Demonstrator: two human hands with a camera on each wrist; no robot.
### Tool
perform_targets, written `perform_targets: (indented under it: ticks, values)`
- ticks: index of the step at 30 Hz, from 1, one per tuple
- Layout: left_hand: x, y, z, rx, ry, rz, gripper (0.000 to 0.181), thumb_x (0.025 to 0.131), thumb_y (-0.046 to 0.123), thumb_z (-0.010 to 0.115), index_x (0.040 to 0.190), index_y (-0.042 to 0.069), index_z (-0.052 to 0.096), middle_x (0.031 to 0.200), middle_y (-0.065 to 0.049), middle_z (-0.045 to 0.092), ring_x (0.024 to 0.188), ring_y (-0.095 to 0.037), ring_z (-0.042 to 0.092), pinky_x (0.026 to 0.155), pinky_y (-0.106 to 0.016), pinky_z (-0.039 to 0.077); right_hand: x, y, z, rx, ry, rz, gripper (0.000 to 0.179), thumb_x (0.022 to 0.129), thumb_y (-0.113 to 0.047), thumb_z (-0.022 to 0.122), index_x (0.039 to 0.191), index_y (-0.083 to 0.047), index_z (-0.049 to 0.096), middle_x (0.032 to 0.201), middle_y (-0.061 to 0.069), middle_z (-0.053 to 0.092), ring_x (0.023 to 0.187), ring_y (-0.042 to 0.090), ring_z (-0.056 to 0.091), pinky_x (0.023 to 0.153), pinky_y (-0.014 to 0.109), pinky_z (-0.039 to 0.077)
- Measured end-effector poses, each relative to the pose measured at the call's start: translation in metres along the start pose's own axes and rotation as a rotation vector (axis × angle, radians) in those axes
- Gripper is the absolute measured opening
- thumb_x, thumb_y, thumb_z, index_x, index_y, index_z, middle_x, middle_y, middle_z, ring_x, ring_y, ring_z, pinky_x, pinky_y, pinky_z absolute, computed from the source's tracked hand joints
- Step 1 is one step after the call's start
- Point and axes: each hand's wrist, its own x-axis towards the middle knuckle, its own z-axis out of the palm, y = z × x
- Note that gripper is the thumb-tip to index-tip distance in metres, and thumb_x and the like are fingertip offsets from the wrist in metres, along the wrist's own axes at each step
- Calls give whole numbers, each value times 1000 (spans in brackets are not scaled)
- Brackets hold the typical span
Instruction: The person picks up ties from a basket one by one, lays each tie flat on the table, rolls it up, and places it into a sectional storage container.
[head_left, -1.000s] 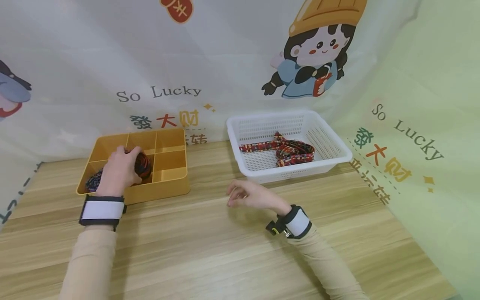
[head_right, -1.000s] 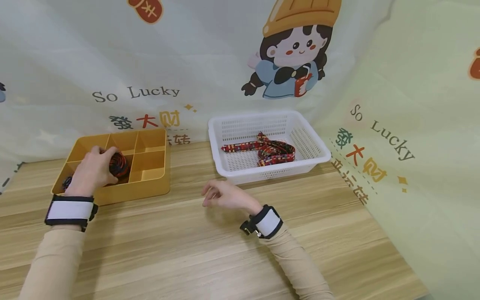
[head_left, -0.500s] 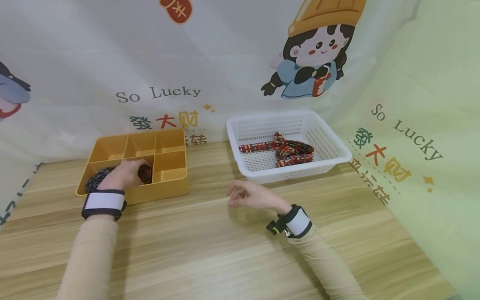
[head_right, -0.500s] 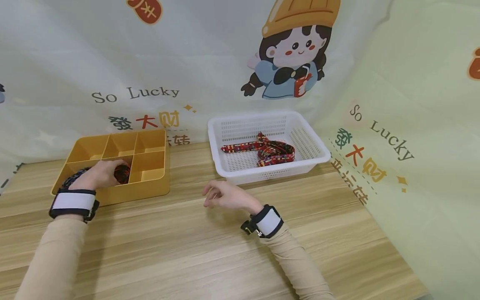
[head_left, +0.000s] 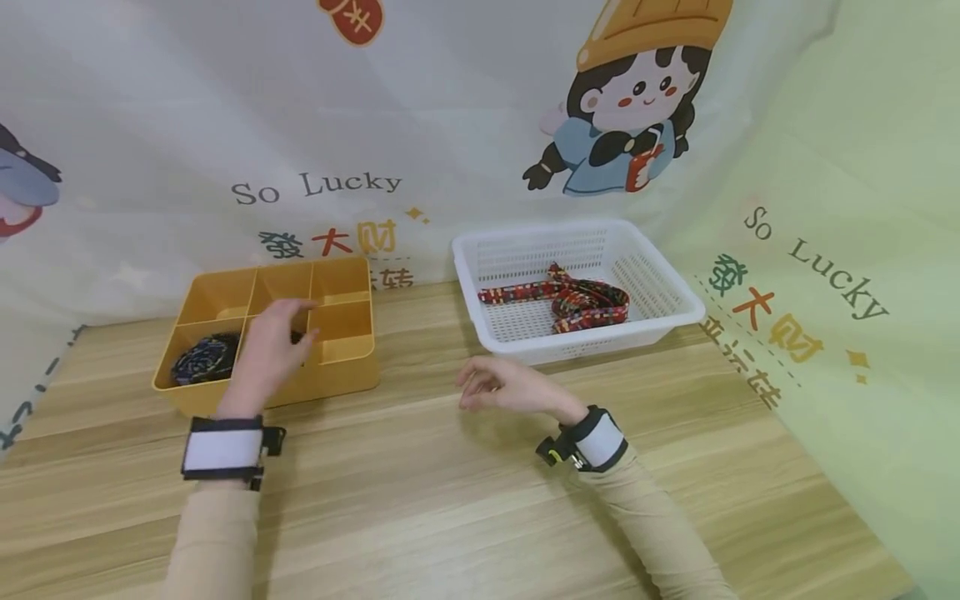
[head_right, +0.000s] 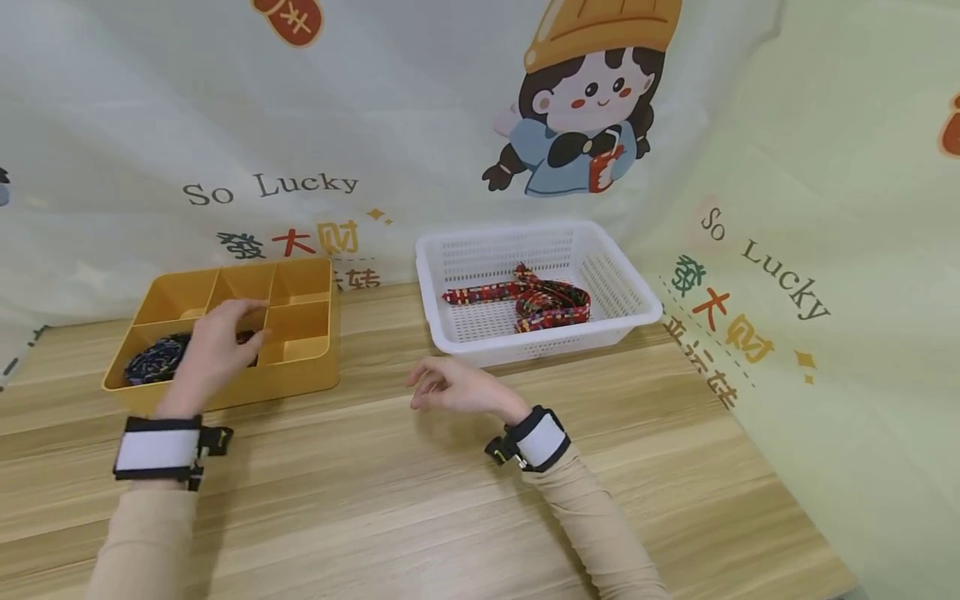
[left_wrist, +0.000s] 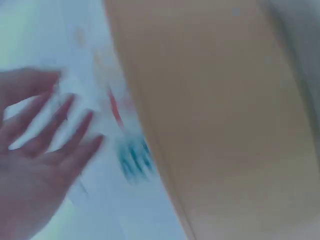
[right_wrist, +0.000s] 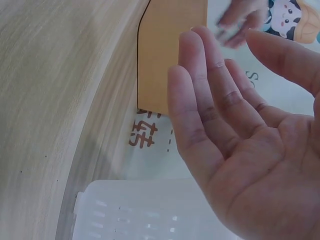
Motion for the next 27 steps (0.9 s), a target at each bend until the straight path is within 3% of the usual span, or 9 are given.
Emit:
perform_targets:
  ticks: [1, 3, 6, 9, 14, 19, 22, 24, 27]
  values:
    - [-5, 13, 11, -7, 73, 60, 36, 87, 2, 60, 121, -9, 54, 121, -31, 56, 113, -46, 51, 95, -58, 42, 0, 0, -1, 1, 4, 3, 33, 89, -7, 62, 118, 6, 52, 105, 18, 70, 99, 24, 68, 86, 24, 52]
    - [-12, 38, 34, -16, 133, 204, 32, 86, -1, 62, 117, -7, 57, 118, -26, 60, 111, -41, 55, 95, -54, 44, -2, 0, -2, 1, 15, 2, 32, 89, -7, 61, 118, 5, 53, 106, 17, 70, 99, 23, 68, 86, 24, 51]
    - [-22, 69, 64, 3, 83, 374, 37, 86, 5, 64, 121, -3, 56, 125, -21, 57, 118, -37, 53, 101, -50, 43, -3, 0, -5, 6, 35, -20, 31, 90, -8, 60, 118, 4, 53, 106, 18, 70, 98, 24, 68, 88, 26, 51]
    - [-27, 89, 89, 61, -3, 472, 49, 87, 13, 65, 132, 0, 50, 137, -19, 50, 129, -36, 46, 107, -49, 38, -6, 0, -7, 24, 69, -28, 30, 92, -11, 59, 118, 2, 54, 106, 18, 70, 95, 24, 68, 88, 30, 53]
    - [-25, 109, 117, 71, -141, 434, 70, 93, 20, 60, 151, 9, 23, 154, -14, 32, 143, -32, 29, 113, -53, 27, -14, 2, -16, 17, 178, -7, 25, 93, -18, 59, 113, -4, 57, 103, 17, 70, 91, 25, 69, 85, 34, 53]
    - [-20, 120, 128, 88, -158, 402, 71, 93, 22, 60, 151, 9, 21, 157, -12, 25, 146, -27, 23, 112, -57, 26, -29, -2, -41, -50, 302, 31, 22, 91, -15, 61, 109, -2, 61, 99, 19, 70, 83, 25, 69, 78, 38, 55]
    - [-18, 123, 129, 127, -133, 411, 65, 92, 21, 61, 147, 5, 29, 155, -14, 28, 145, -28, 26, 110, -57, 29, -38, -4, -67, -145, 423, 116, 21, 91, -14, 61, 107, 0, 62, 94, 18, 70, 77, 25, 68, 70, 37, 55]
    - [-17, 123, 129, 135, -113, 418, 63, 91, 19, 62, 145, 4, 33, 154, -15, 29, 143, -29, 28, 109, -57, 30, -40, -3, -89, -277, 486, 199, 22, 92, -14, 60, 107, 2, 62, 95, 19, 70, 80, 26, 68, 69, 36, 53]
    - [-15, 124, 128, 150, -98, 434, 60, 91, 19, 62, 143, 3, 37, 154, -16, 29, 142, -29, 30, 108, -57, 32, -36, 5, -124, -495, 463, 363, 27, 92, -14, 59, 111, 4, 59, 103, 22, 67, 88, 31, 65, 73, 38, 52]
